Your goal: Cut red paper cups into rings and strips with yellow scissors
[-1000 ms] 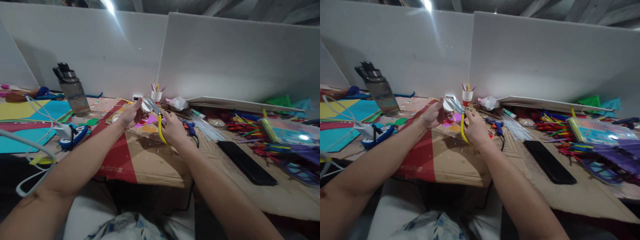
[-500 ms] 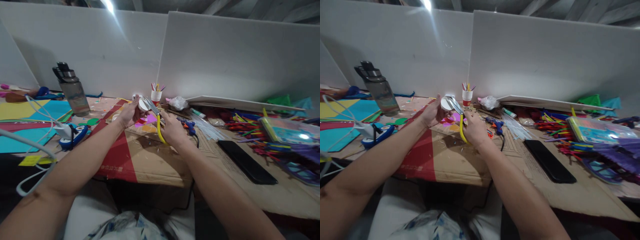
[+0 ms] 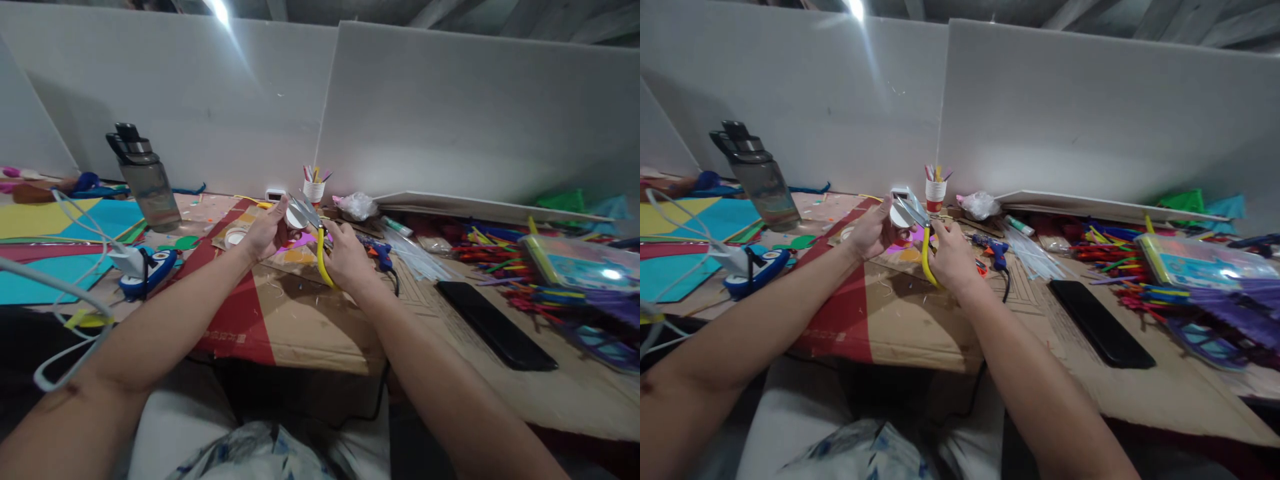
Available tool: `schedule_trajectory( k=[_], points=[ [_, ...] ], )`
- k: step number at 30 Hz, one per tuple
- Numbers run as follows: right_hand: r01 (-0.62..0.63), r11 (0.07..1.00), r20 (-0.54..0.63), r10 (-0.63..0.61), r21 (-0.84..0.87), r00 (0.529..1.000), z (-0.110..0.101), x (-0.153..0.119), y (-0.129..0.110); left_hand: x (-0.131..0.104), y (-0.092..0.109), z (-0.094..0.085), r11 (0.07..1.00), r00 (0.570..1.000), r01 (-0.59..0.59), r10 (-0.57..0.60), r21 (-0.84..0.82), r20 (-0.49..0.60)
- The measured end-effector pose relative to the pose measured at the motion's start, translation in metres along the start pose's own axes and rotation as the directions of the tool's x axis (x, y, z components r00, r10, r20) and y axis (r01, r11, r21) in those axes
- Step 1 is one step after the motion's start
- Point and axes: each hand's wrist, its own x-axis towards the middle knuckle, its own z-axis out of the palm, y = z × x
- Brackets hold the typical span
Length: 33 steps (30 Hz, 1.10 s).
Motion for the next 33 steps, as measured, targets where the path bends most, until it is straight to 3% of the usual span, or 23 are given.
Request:
schedule_trajectory(
  k=[11, 21, 26, 33],
  points=[
    [0.024, 0.997, -0.050, -0.020, 0.075, 0.999, 0.0047, 0.0003, 0.0031, 0.0002, 0.0004, 0.0012, 0.998, 0.998, -0.052, 0.052, -0.022, -0.022],
    [-0.039, 0.999, 0.011, 0.039, 0.012, 0.999, -0.0014, 0.0013, -0.0009, -0.0003, -0.0053, -0.0012, 0.995, 0.995, -0.094, 0.095, -0.040, 0.037],
    [-0.026, 1.000, 0.006, 0.026, -0.013, 1.000, -0.0016, 0.0012, -0.0012, 0.0021, -0.0037, -0.0051, 0.998, 0.996, -0.060, 0.061, -0.005, 0.060],
    [0.014, 1.000, 0.002, -0.014, -0.027, 1.000, -0.0006, 0.0005, 0.0002, 0.0021, 0.0011, -0.0034, 1.000, 1.000, -0.010, 0.010, 0.012, -0.008]
  ],
)
